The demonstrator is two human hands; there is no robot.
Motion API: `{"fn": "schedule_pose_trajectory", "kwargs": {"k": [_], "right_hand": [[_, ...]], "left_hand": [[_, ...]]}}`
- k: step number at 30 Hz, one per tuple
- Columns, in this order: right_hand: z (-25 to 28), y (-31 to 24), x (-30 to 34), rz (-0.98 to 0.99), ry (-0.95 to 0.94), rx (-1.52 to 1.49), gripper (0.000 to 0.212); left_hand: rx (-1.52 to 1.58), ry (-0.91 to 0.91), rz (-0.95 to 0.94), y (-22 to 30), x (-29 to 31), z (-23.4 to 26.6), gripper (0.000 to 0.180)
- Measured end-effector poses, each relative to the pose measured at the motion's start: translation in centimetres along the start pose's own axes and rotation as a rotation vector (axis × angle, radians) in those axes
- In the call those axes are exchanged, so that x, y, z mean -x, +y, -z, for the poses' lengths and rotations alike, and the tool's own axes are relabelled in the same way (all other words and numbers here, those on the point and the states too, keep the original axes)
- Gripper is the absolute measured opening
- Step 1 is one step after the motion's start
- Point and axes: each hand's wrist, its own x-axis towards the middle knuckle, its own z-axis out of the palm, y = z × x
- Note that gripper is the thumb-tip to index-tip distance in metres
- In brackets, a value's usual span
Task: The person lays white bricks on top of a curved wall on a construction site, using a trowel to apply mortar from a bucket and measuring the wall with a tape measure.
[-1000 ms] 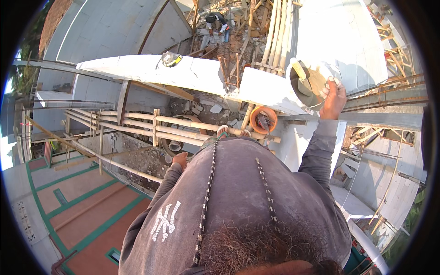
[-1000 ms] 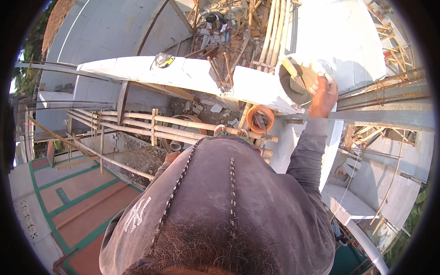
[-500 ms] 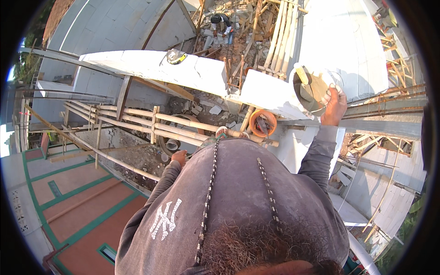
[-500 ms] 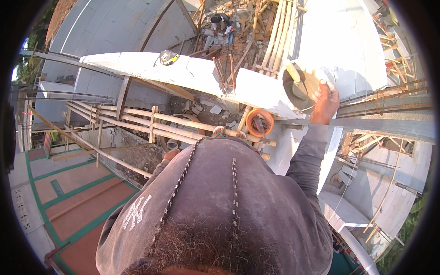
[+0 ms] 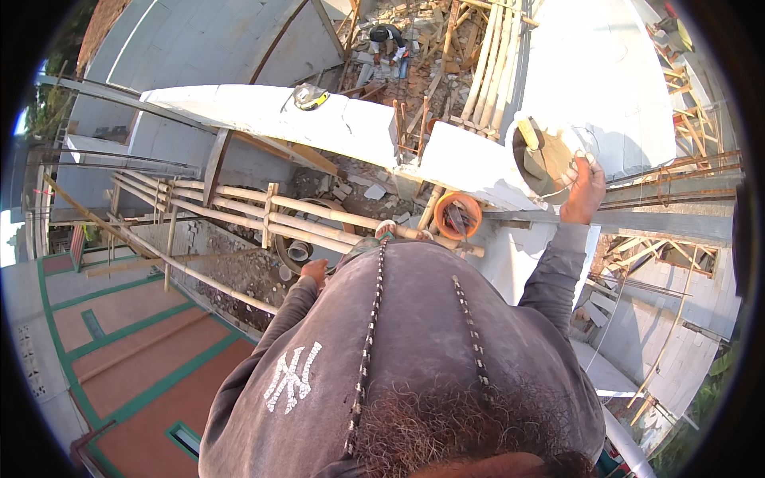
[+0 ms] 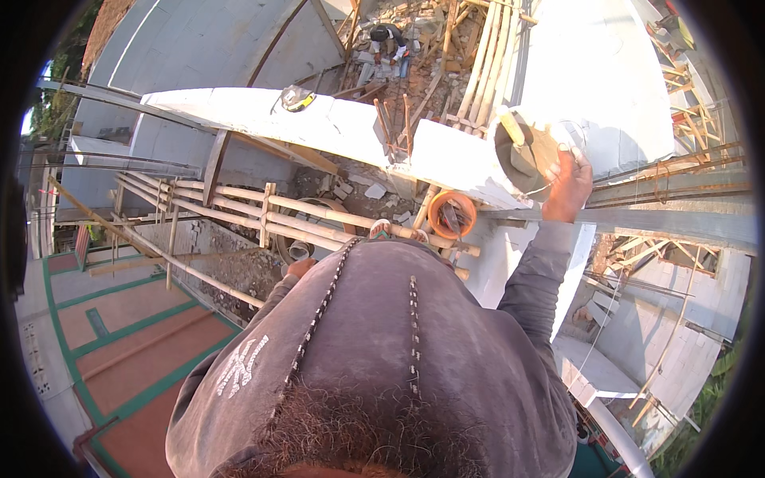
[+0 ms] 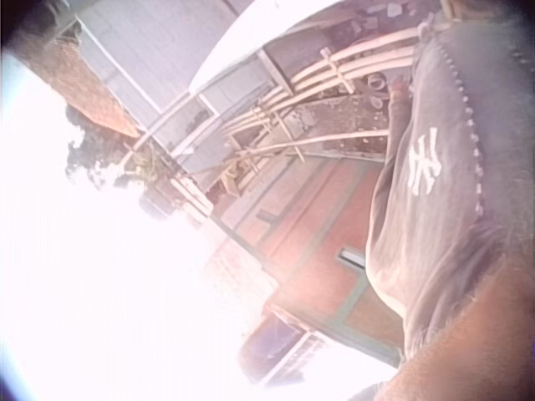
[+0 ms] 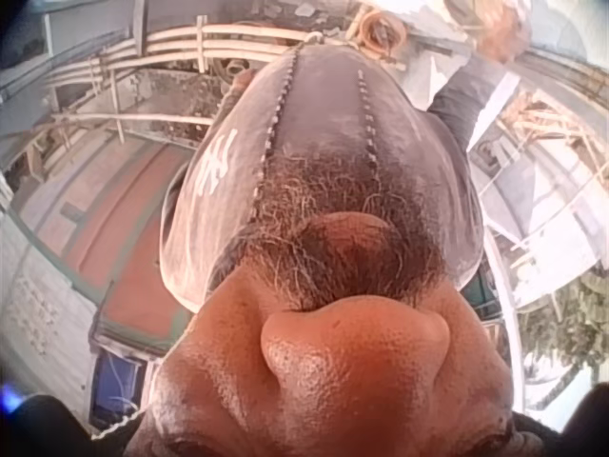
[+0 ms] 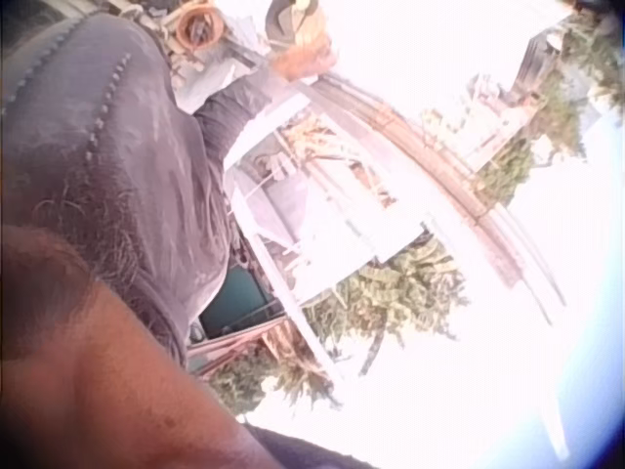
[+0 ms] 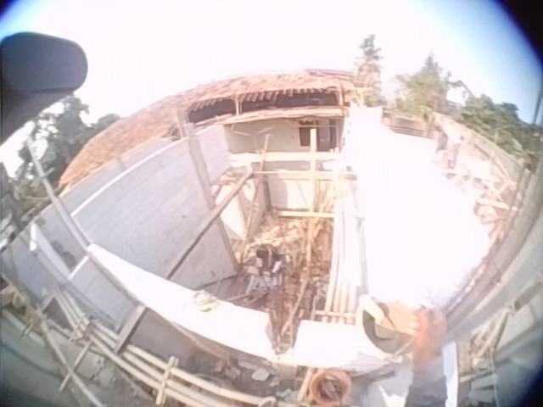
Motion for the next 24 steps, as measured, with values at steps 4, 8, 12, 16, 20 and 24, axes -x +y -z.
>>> {"fn": "schedule_pose_trajectory", "kwargs": {"k": [4,8,12,16,20,24], "right_hand": [[-0.9,0.2,0.1,-0.010,-0.044,0.009,0.047],[3.3,1.0,-1.1,0.030,-0.006,0.025,0.054],[1.3,0.9,-0.3,-0.015,-0.032,0.131,0.073],[0.8,-1.0,0.5,0.070,0.016,0.225,0.085],[0.5,-1.8,0.7,0.109,0.028,0.195,0.085],[-0.1,-2.3,1.1,0.146,0.009,0.207,0.083]], "left_hand": [[-0.002,0.145,-0.045,-3.5,-0.9,-4.5,0.037],[-0.051,0.099,-0.082,1.5,-3.8,-0.6,0.053],[0.005,0.101,0.033,-1.4,-3.2,-3.0,0.051],[0.132,-0.029,0.136,2.2,-3.7,-1.0,0.044],[0.255,-0.035,0.161,4.3,-1.7,0.6,0.042],[0.127,0.018,0.108,2.6,-1.9,-2.1,0.036]]}}
